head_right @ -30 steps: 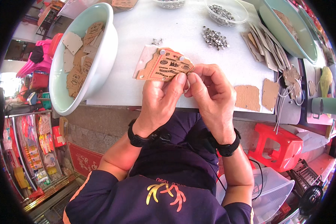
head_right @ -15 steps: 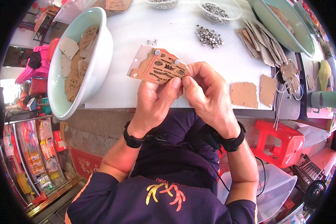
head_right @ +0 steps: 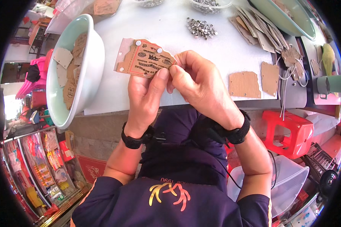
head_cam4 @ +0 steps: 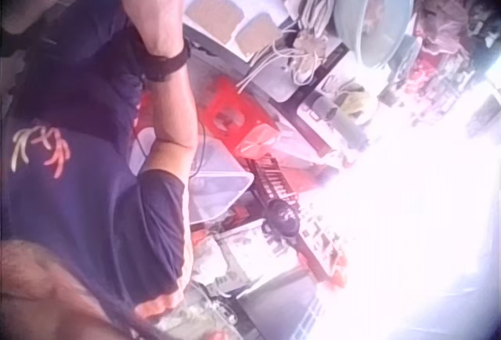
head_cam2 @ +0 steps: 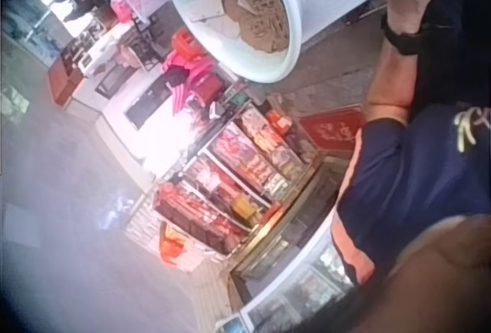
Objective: Attaching small metallic tags to cardboard labels for shoes.
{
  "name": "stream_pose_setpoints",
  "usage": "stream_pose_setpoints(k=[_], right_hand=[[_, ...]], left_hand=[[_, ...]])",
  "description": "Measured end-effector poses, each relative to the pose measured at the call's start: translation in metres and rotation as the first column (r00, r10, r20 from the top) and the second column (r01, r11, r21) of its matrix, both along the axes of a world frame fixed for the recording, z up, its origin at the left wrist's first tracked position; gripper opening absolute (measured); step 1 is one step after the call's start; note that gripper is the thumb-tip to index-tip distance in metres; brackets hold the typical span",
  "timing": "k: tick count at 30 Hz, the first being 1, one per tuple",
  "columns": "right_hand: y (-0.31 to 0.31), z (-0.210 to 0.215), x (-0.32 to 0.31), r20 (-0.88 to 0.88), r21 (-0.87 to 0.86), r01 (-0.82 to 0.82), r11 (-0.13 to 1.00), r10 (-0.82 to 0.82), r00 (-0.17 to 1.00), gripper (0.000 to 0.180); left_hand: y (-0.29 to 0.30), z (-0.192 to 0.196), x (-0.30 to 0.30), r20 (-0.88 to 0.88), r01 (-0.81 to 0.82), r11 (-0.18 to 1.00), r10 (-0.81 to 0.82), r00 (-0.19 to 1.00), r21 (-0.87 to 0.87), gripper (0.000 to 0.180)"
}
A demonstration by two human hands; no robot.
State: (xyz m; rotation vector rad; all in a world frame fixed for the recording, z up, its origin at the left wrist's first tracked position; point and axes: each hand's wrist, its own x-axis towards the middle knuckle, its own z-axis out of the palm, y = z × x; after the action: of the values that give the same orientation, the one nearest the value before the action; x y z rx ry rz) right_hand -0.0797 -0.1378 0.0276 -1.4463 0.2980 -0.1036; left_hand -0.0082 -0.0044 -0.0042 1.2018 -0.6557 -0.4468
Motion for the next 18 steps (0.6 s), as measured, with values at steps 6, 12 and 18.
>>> stream_pose_setpoints(k=[6,12,18], right_hand=[[-0.005,-0.005,0.001,0.079,0.136,0.004,0.991,-0.015,0.997,0.019],[0.002,-0.008,0.0,0.161,0.1,0.121,0.988,-0.137,0.977,0.017],[0.004,-0.013,-0.006,0.195,0.066,0.219,0.974,-0.227,0.954,0.015]], left_hand=[[-0.001,0.004,0.0,-0.101,-0.018,0.996,0.01,0.995,-0.083,0.018],[-0.003,0.007,-0.008,-0.128,-0.088,0.996,0.086,0.988,-0.016,0.019],[-0.007,0.021,-0.013,-0.108,-0.098,0.995,0.102,0.989,0.035,0.02]])
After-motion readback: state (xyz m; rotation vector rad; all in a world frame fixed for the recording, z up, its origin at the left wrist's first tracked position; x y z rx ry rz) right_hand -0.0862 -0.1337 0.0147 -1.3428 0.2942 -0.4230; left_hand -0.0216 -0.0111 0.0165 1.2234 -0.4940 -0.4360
